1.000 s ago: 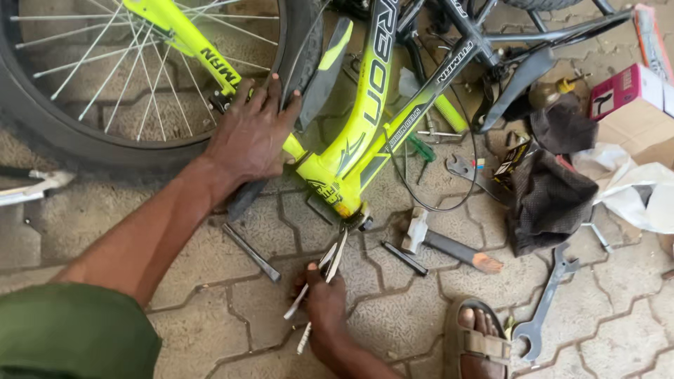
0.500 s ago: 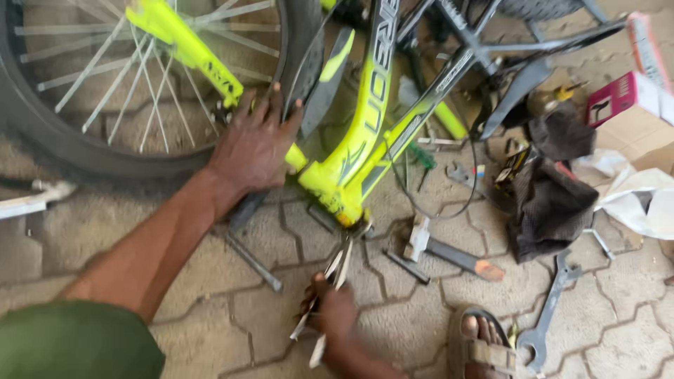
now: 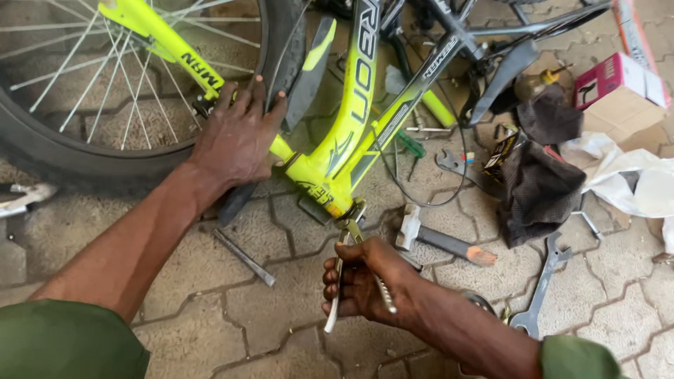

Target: The person uses pliers to repeatedly tighten a bolt on the bottom bracket area of a yellow bicycle frame. The person holds the frame steady with one hand while operating the pliers with the other. The task continues until the person sets the pliers down and briefly touches the frame.

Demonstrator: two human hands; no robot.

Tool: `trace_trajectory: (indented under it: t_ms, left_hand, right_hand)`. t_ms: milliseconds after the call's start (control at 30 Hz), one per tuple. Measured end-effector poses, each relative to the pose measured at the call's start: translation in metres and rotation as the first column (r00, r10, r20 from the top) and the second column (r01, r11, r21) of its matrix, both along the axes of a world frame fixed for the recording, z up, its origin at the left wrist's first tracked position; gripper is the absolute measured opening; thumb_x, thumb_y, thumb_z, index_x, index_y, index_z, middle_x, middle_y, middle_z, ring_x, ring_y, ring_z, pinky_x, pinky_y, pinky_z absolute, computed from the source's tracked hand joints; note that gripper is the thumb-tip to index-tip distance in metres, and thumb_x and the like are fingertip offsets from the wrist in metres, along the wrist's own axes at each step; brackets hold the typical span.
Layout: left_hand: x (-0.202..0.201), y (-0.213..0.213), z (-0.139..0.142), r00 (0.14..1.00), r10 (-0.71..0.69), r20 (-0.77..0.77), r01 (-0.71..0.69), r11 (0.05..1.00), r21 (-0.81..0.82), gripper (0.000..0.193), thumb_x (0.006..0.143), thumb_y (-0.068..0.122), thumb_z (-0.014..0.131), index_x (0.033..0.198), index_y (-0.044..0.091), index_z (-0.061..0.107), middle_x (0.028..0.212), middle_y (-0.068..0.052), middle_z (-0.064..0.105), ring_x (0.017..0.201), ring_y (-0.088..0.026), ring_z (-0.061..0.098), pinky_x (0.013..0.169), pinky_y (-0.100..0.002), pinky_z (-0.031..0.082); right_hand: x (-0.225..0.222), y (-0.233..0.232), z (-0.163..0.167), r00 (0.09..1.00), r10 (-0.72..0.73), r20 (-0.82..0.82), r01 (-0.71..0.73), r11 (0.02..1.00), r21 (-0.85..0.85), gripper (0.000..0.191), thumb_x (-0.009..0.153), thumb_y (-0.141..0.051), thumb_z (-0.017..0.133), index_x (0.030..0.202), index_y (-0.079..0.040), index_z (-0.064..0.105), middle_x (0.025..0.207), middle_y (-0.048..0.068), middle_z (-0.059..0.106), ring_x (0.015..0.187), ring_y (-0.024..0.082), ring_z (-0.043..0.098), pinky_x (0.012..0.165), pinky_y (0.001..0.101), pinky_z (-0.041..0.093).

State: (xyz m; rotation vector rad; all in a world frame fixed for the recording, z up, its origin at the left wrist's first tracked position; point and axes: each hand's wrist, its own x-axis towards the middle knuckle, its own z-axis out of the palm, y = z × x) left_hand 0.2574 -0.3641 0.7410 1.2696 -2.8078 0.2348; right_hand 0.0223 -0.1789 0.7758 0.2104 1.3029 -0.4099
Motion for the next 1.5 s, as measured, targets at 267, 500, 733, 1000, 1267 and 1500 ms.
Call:
trace_trajectory:
  t_ms: [267,500,733,1000,1267,1500]
  left_hand:
    - [0.0,-0.001,-0.025,0.996,-0.01,-0.091,0.01,1.0,-0.002,0.111,0.064,0.055,0.086,0.148,-0.004,0.044,0.145,-0.044,0.043,0.135,-0.049,0.048,0.115,-0.058,0.028]
    - [0.004,0.001,-0.022,0.998,0.013,-0.066,-0.009,0.998,0.058,0.113,0.064,0.056,0.087,0.149,-0.004,0.042,0.146,-0.044,0.041,0.135,-0.048,0.049,0.117,-0.057,0.028]
    - [0.003,-0.002,-0.015,0.994,-0.019,-0.105,0.023,0.999,0.044,0.12,0.056,0.054,0.09,0.148,-0.005,0.043,0.145,-0.044,0.042,0.135,-0.05,0.046,0.114,-0.059,0.026]
    - [0.013,0.004,-0.052,0.966,-0.028,-0.255,0.03,1.0,0.005,0.109,0.058,0.045,0.089,0.146,-0.005,0.049,0.143,-0.043,0.047,0.141,-0.049,0.043,0.116,-0.058,0.025]
    - [0.01,0.012,-0.057,0.993,-0.024,-0.112,0.021,1.0,-0.023,0.109,0.062,0.049,0.086,0.149,-0.005,0.049,0.145,-0.044,0.047,0.135,-0.047,0.05,0.119,-0.054,0.025]
    - [0.002,0.016,-0.052,0.995,-0.012,-0.102,0.018,0.998,0.055,0.115,0.064,0.06,0.085,0.149,-0.006,0.042,0.145,-0.043,0.043,0.136,-0.049,0.045,0.117,-0.057,0.023]
  right_hand:
    - [0.089,0.059,-0.14,0.863,-0.322,-0.389,0.136,0.89,-0.434,0.018,0.094,-0.022,0.063,0.096,-0.005,0.059,0.071,0.01,0.061,0.061,0.026,0.059,0.056,0.0468,0.053]
    - [0.036,0.03,-0.063,0.988,-0.047,-0.144,0.04,0.998,-0.051,0.035,0.098,-0.044,0.057,0.1,-0.009,0.058,0.086,0.009,0.063,0.077,0.026,0.063,0.067,0.0457,0.06]
    - [0.048,0.018,-0.005,0.994,-0.024,-0.105,0.021,0.999,-0.03,0.019,0.1,-0.028,0.052,0.094,-0.01,0.055,0.069,0.004,0.05,0.06,0.022,0.054,0.062,0.0478,0.058]
    - [0.092,0.105,-0.134,0.922,-0.044,-0.385,-0.043,0.976,-0.215,0.037,0.101,-0.033,0.055,0.122,-0.005,0.067,0.083,0.008,0.072,0.073,0.021,0.07,0.066,0.0358,0.057]
    - [0.074,0.119,-0.095,0.775,0.042,-0.631,-0.272,0.923,-0.273,0.042,0.109,-0.039,0.054,0.123,-0.003,0.07,0.095,0.019,0.069,0.082,0.024,0.057,0.074,0.0403,0.046]
    - [0.051,0.059,-0.041,0.87,0.078,-0.486,-0.149,0.983,-0.109,0.04,0.106,-0.034,0.041,0.126,-0.005,0.06,0.118,0.01,0.078,0.103,0.024,0.07,0.087,0.0414,0.059]
